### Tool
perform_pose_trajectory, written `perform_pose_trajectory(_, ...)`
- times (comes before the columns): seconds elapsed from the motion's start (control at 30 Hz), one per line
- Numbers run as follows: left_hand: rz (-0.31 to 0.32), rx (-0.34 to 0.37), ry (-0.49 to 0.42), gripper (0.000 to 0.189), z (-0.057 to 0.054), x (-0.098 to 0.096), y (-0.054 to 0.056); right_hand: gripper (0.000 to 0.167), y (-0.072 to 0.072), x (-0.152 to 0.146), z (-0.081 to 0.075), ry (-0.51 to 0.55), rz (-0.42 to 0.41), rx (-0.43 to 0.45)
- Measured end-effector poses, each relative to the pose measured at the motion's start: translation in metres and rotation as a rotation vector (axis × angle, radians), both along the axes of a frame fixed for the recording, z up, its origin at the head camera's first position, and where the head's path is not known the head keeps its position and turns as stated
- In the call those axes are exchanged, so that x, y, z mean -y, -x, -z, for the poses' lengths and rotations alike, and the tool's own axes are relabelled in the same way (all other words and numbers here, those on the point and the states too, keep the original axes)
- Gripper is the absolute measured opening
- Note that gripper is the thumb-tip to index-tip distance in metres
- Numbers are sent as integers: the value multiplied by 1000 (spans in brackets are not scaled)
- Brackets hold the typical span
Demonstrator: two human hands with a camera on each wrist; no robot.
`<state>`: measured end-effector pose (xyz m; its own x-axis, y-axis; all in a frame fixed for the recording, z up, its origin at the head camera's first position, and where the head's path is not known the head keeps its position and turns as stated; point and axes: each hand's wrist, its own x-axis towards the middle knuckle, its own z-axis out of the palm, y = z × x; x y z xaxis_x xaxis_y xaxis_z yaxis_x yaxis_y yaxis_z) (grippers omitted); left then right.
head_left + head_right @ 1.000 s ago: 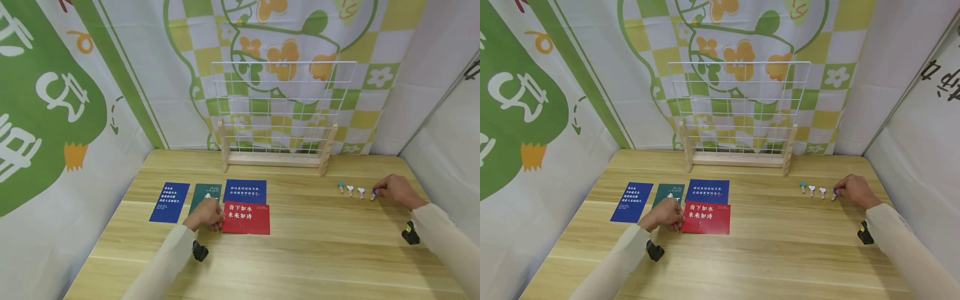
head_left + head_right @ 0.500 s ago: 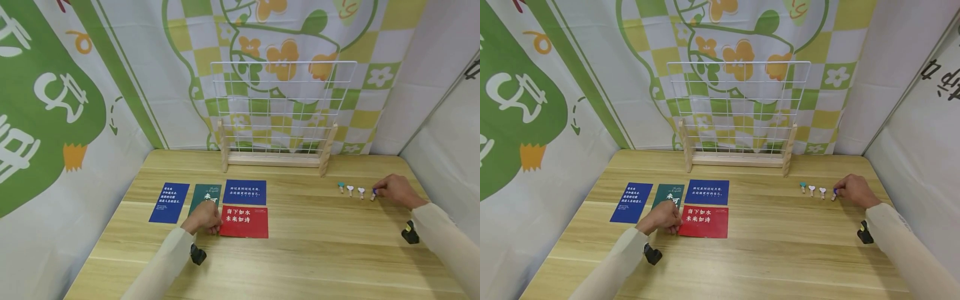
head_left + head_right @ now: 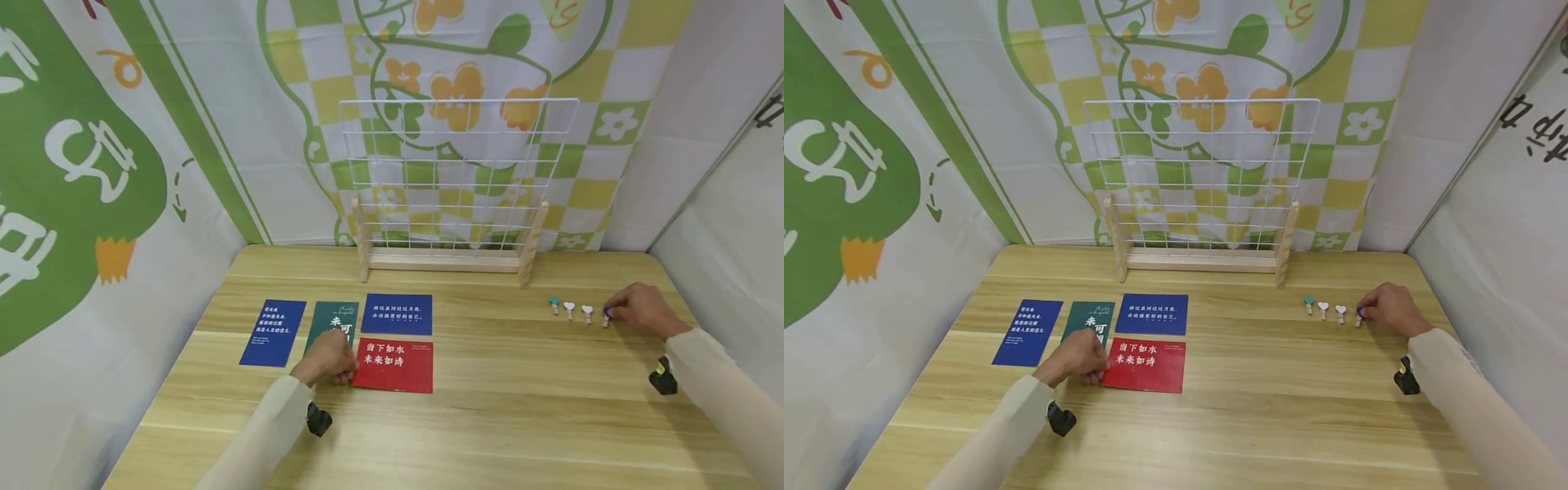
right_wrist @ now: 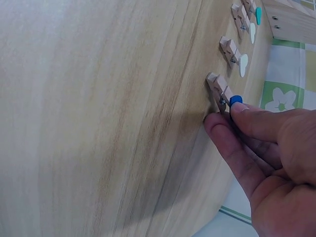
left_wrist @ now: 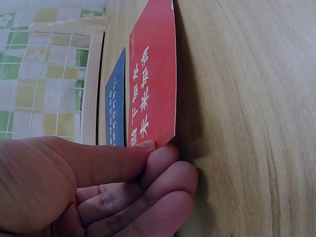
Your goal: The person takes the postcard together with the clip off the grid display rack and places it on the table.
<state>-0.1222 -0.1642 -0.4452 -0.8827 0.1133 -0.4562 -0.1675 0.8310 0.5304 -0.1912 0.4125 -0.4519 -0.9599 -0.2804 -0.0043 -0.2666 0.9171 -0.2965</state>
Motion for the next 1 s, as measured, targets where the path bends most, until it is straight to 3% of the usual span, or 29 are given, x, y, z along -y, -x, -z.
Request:
perform_pose_trajectory(0.43, -39, 28, 59, 18, -3, -5, -2, 7, 1, 4, -1, 9, -29, -76)
perform_pose_trajectory(1.0, -58, 50, 146, 21, -2, -8, -2, 7, -2, 8, 6, -47, -13, -75)
